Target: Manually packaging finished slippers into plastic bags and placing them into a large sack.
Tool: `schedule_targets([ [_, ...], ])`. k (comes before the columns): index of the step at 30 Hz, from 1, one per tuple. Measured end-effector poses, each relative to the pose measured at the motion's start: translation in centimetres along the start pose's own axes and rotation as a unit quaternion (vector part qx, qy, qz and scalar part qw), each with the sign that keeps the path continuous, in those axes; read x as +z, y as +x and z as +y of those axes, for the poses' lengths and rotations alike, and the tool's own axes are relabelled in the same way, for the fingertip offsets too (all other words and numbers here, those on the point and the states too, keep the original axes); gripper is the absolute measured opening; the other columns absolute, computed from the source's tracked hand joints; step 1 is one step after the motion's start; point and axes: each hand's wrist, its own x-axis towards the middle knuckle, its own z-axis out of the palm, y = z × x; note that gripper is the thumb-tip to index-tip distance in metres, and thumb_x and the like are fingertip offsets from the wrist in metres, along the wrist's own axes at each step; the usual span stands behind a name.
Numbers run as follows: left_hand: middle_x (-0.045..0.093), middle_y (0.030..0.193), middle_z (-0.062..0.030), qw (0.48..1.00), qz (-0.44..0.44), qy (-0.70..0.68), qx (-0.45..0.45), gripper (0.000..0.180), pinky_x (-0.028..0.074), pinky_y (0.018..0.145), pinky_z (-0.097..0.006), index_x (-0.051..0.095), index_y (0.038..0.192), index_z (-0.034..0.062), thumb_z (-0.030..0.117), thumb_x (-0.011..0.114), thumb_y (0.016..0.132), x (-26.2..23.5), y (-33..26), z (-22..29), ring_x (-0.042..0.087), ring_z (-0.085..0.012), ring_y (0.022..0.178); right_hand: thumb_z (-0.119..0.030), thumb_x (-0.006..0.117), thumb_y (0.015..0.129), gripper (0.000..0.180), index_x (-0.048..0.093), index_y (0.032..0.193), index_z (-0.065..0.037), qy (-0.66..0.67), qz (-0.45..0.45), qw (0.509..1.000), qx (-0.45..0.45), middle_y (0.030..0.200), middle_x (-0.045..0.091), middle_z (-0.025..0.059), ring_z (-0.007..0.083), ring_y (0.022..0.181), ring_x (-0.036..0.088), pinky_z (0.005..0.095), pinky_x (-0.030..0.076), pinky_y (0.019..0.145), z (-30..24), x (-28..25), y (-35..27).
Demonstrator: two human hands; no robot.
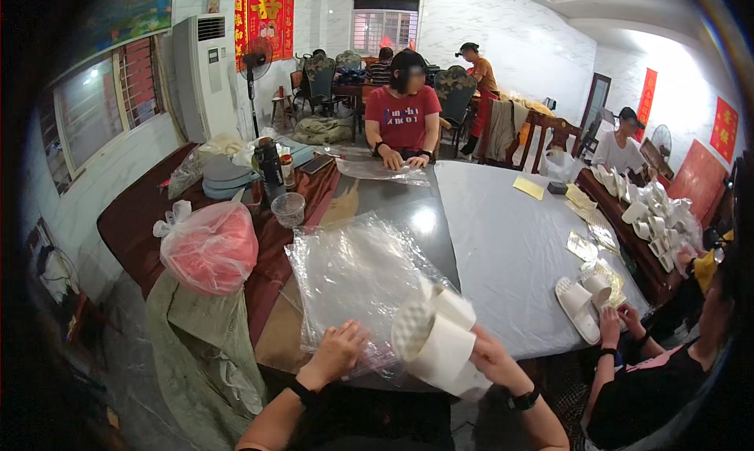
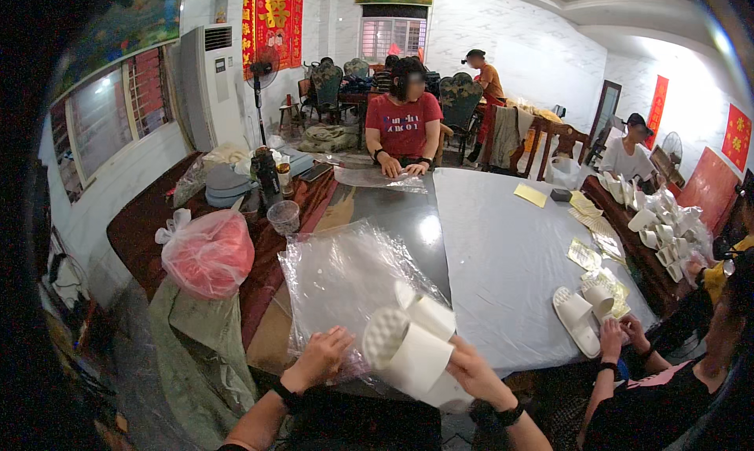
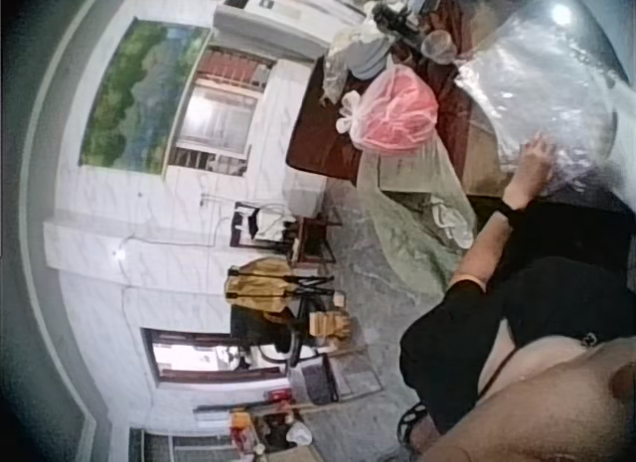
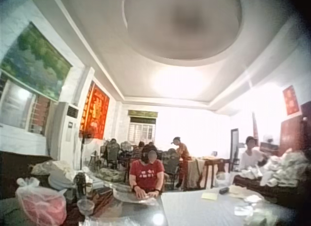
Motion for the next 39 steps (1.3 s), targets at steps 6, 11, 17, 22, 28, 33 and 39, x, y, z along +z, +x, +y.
schedule_targets([
  [6,0.055,0.142,-0.0239,0.991,0.075,-0.086,-0.063,0.041,0.041,0.104,-0.054,0.057,0.136,0.0029,0.016,0.057,0.098,0.3,2.2,0.0,0.049,-0.0369,0.136,-0.004,0.061,0.095,0.036,0.063,0.131,-0.007,-0.028,-0.139,0.990,-0.011,0.146,0.051,0.0133,0.0335,0.133,0.047,0.0430,0.028,0.113,-1.6,1.6,-1.4],
  [11,0.060,0.135,-0.0260,0.974,0.118,-0.172,-0.091,0.036,0.041,0.105,-0.054,0.060,0.130,-0.0023,0.014,0.055,0.098,-1.2,2.5,0.7,0.053,-0.0403,0.132,-0.007,0.061,0.096,0.035,0.062,0.131,-0.010,-0.073,-0.191,0.979,-0.010,0.147,0.051,0.0115,0.0285,0.127,0.050,0.0415,0.029,0.105,-1.4,2.5,-1.3],
  [17,0.062,0.133,-0.0257,0.984,0.121,-0.115,-0.065,0.037,0.042,0.104,-0.050,0.062,0.128,-0.0040,0.013,0.055,0.097,-4.4,2.8,4.7,0.056,-0.0430,0.128,-0.012,0.062,0.095,0.009,0.062,0.103,-0.008,-0.264,-0.150,0.953,-0.003,0.127,0.052,0.0137,0.0328,0.110,0.052,0.0469,0.035,0.091,-0.4,3.4,-0.9],
  [22,0.058,0.139,-0.0232,0.992,0.117,-0.028,-0.025,0.041,0.035,0.108,-0.058,0.059,0.133,-0.0022,0.013,0.057,0.094,-5.0,2.8,7.8,0.051,-0.0407,0.133,-0.010,0.061,0.092,0.010,0.061,0.102,-0.009,-0.271,-0.094,0.958,0.004,0.118,0.052,0.0126,0.0294,0.110,0.053,0.0465,0.036,0.088,-0.3,5.4,0.3],
  [28,0.056,0.142,-0.0230,0.989,0.134,-0.050,-0.035,0.044,0.034,0.110,-0.058,0.057,0.135,-0.0046,0.013,0.058,0.095,-4.5,3.2,7.8,0.050,-0.0419,0.135,-0.011,0.061,0.090,0.015,0.061,0.105,-0.008,-0.284,-0.101,0.954,0.009,0.117,0.052,0.0115,0.0276,0.110,0.054,0.0459,0.035,0.087,-0.9,7.0,1.4],
  [33,0.056,0.142,-0.0225,0.981,0.180,-0.047,-0.049,0.046,0.034,0.109,-0.059,0.052,0.140,-0.0050,0.012,0.055,0.097,-5.5,3.8,7.1,0.048,-0.0422,0.136,-0.008,0.061,0.087,0.013,0.061,0.100,-0.006,-0.289,-0.133,0.948,0.006,0.116,0.052,0.0116,0.0275,0.113,0.054,0.0477,0.035,0.088,-2.4,7.1,2.0],
  [39,0.050,0.147,-0.0259,0.972,0.161,-0.154,-0.078,0.057,0.029,0.112,-0.063,0.042,0.146,-0.0061,0.005,0.054,0.092,-3.8,3.6,6.1,0.041,-0.0446,0.141,-0.004,0.061,0.081,0.017,0.063,0.098,-0.004,-0.332,-0.102,0.938,-0.011,0.113,0.053,0.0118,0.0272,0.114,0.054,0.0500,0.036,0.091,-3.5,7.2,2.1],
])
